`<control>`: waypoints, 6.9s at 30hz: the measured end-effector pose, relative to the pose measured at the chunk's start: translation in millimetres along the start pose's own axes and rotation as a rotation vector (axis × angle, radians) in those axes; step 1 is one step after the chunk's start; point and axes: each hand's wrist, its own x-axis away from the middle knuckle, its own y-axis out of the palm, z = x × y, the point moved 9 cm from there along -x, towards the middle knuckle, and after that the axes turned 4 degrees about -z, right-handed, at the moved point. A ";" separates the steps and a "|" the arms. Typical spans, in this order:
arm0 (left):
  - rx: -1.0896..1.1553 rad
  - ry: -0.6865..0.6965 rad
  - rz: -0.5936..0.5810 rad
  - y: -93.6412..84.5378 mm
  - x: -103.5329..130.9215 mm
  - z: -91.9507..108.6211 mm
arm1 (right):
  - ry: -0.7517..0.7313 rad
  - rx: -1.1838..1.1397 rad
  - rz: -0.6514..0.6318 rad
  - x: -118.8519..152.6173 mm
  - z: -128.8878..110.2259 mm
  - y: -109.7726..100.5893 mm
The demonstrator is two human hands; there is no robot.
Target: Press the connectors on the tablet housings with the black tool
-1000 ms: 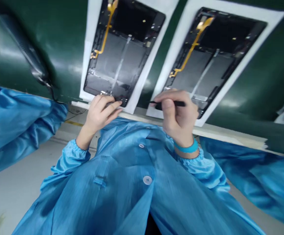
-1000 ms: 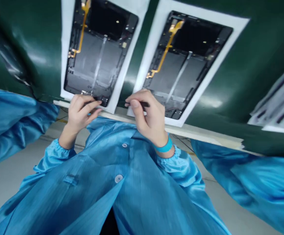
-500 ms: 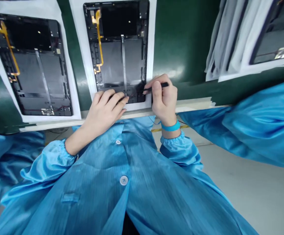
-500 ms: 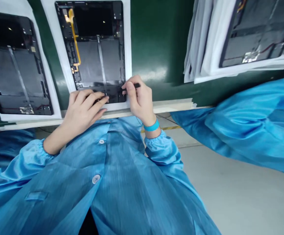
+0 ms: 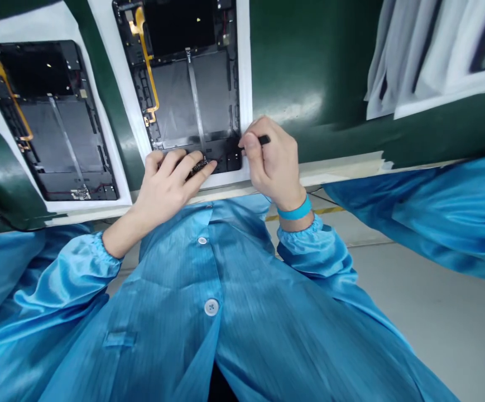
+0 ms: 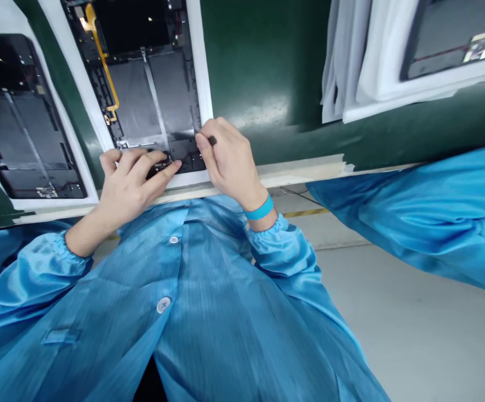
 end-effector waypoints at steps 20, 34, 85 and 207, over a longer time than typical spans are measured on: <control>0.273 -0.057 -0.234 10.0 -7.0 -24.6 | 0.139 0.035 0.077 -5.5 -10.9 -1.2; 0.264 -0.069 -0.250 18.9 -7.0 -18.1 | 0.185 -0.078 0.114 -8.4 -1.5 -5.6; 0.380 0.072 -0.577 5.4 -36.2 -30.2 | -0.007 0.078 0.058 2.3 -33.5 15.7; 0.151 0.210 -0.405 -0.3 -31.1 -29.0 | 0.052 0.262 -0.015 -0.5 -21.9 17.9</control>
